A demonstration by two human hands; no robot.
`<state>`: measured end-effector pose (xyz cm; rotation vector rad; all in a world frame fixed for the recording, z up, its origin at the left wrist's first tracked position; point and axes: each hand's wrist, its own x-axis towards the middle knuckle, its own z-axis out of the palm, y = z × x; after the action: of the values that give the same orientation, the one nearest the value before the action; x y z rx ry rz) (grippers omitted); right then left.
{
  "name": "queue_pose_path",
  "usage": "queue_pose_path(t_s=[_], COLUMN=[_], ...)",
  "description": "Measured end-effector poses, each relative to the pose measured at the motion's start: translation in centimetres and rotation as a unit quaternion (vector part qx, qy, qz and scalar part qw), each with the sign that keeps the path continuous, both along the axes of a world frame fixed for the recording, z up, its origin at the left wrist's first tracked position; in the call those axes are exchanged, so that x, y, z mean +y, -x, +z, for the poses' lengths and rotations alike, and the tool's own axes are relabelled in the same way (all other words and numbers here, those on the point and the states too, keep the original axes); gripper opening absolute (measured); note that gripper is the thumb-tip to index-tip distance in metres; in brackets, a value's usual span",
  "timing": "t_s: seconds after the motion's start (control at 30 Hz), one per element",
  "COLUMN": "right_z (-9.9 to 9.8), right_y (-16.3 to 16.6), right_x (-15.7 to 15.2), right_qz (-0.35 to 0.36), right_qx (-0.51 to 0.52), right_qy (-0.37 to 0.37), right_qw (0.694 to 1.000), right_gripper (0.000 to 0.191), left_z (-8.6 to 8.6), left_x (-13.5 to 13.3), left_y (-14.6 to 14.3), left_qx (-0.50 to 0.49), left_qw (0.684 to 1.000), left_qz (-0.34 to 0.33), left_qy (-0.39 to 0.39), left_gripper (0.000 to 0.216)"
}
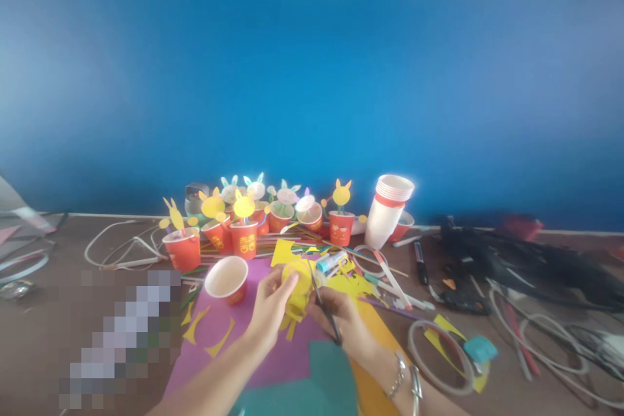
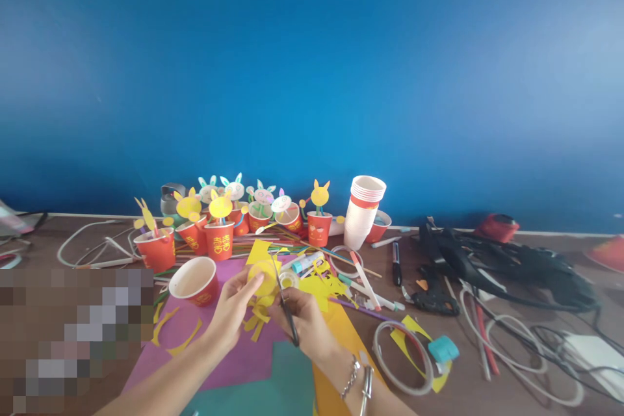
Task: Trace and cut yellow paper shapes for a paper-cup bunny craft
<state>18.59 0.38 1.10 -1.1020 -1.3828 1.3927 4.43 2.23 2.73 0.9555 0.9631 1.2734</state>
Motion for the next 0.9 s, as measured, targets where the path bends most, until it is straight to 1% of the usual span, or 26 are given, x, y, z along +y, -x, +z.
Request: queue_pose_path(t_s=[0.13, 0.3, 0.47, 0.57, 0.67, 0.77, 0.9], right_z=[0.06, 0.28, 0.08, 0.08, 0.37, 0.57, 0.25], right_y=[0.01, -0.02, -0.20, -0.26, -0.27, -0.31, -0.35], right_x=[0.03, 0.08, 0.12, 0.13, 0.10, 0.07, 0.10], right_qz=[-0.005, -0.007, 0.000, 0.004, 0.009, 0.013, 0.014], right_qx=[0.005, -0.003, -0.019, -0.020, -0.020, -0.019, -0.008], right_qy=[-0.009, 0.008, 0.012, 0.012, 0.021, 0.025, 0.030], right_qw=[1.000, 1.000, 1.000, 1.000, 1.000, 0.999, 0.999], right_gripper=[0.039, 0.041, 0.041, 0.040, 0.040, 0.040, 0.041], left_z=[-0.03, -0.01, 0.22, 0.26, 0.14, 0.03, 0.04], left_x=[0.11, 0.26, 0.30, 0.47, 0.74, 0.85, 0.77], left_y=[0.06, 0.25, 0.46, 0.60, 0.74, 0.77, 0.68], left_qx=[0.004, 0.012, 0.022, 0.030, 0.037, 0.027, 0.011], left_qw=[1.000, 1.000, 1.000, 0.999, 0.998, 0.999, 1.000], left_qz=[-0.001, -0.002, 0.014, 0.024, 0.018, 0.011, 0.012], left_qy=[-0.001, -0.015, 0.001, -0.017, -0.036, -0.038, -0.025], left_gripper=[0.028, 0.029, 0.034, 0.033, 0.030, 0.028, 0.030])
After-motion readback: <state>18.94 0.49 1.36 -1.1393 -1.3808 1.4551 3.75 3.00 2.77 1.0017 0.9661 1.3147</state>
